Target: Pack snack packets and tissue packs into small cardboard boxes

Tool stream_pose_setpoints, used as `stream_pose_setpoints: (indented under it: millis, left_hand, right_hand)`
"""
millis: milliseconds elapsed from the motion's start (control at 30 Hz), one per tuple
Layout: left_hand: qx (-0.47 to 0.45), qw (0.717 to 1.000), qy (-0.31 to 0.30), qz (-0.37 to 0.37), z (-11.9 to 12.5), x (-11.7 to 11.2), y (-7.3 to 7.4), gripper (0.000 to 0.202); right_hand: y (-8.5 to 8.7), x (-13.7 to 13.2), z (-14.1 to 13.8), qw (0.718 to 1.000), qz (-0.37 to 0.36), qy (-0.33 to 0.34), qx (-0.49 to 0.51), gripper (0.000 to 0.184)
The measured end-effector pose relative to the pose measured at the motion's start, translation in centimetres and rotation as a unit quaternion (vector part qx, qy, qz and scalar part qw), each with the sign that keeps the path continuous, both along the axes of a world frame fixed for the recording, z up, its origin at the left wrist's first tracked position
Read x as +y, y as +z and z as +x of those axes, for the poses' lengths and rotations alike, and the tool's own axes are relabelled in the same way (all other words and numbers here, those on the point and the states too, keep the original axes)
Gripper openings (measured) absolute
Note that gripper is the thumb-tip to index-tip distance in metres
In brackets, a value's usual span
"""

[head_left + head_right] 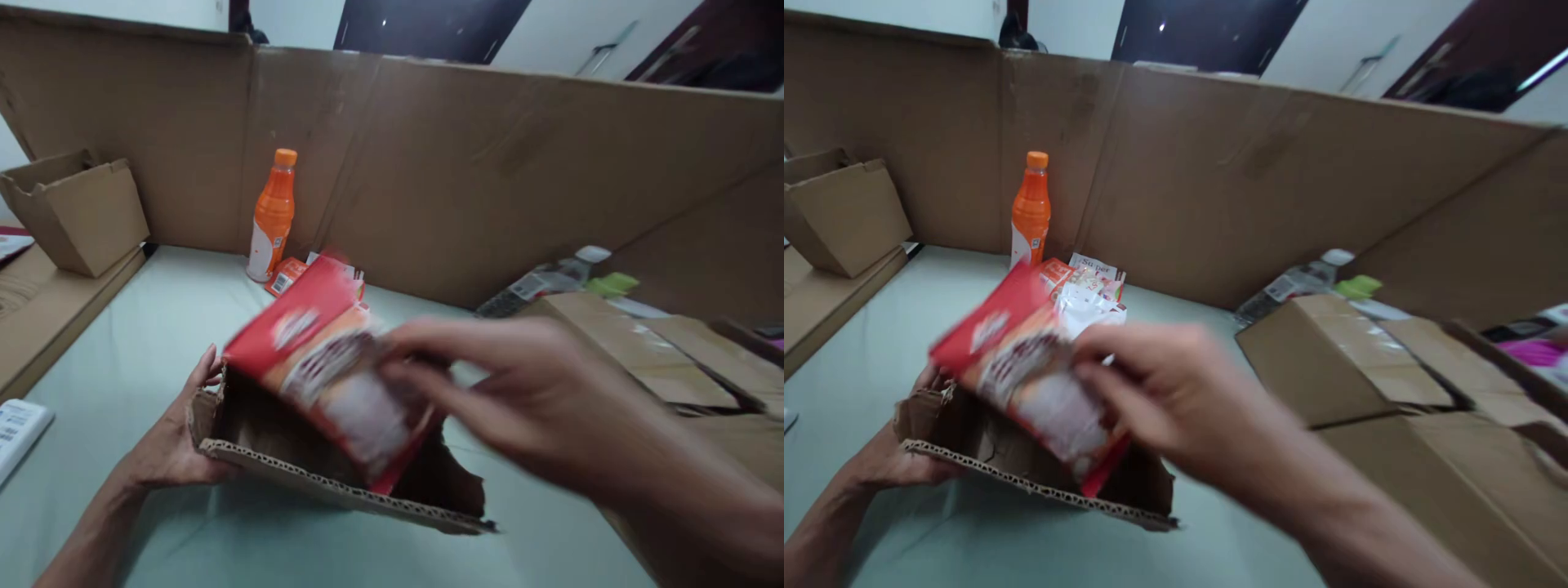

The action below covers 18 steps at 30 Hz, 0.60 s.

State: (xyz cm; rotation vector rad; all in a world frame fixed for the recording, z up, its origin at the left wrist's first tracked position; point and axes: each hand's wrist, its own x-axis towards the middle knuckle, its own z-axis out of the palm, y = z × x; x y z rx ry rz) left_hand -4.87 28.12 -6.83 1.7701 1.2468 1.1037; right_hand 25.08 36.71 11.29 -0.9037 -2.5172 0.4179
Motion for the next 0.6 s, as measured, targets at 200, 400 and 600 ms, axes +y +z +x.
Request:
stream_pose_setpoints:
  millis: [200, 400, 600]
  left_hand:
    - [0.0, 1.0, -0.006, 0.001, -0.1, -0.1, 0.3, 0.134]
    - [-0.03, 0.999, -0.025, -0.025, -0.2, -0.3, 0.3, 0.137]
    - [-0.025, 0.999, -0.013, -0.045, 0.4, -0.1, -0.1, 0.145]
  right_hand:
    - [1.3, 8.1, 1.5, 0.942, 0.026, -0.267, 0.199, 0.02]
    - [-4.7, 13.1, 1.1, 0.919, -0.132, -0.293, 0.227, 0.036]
    - [-11.9, 7.6, 4.6, 0.921, -0.207, -0.28, 0.176, 0.042]
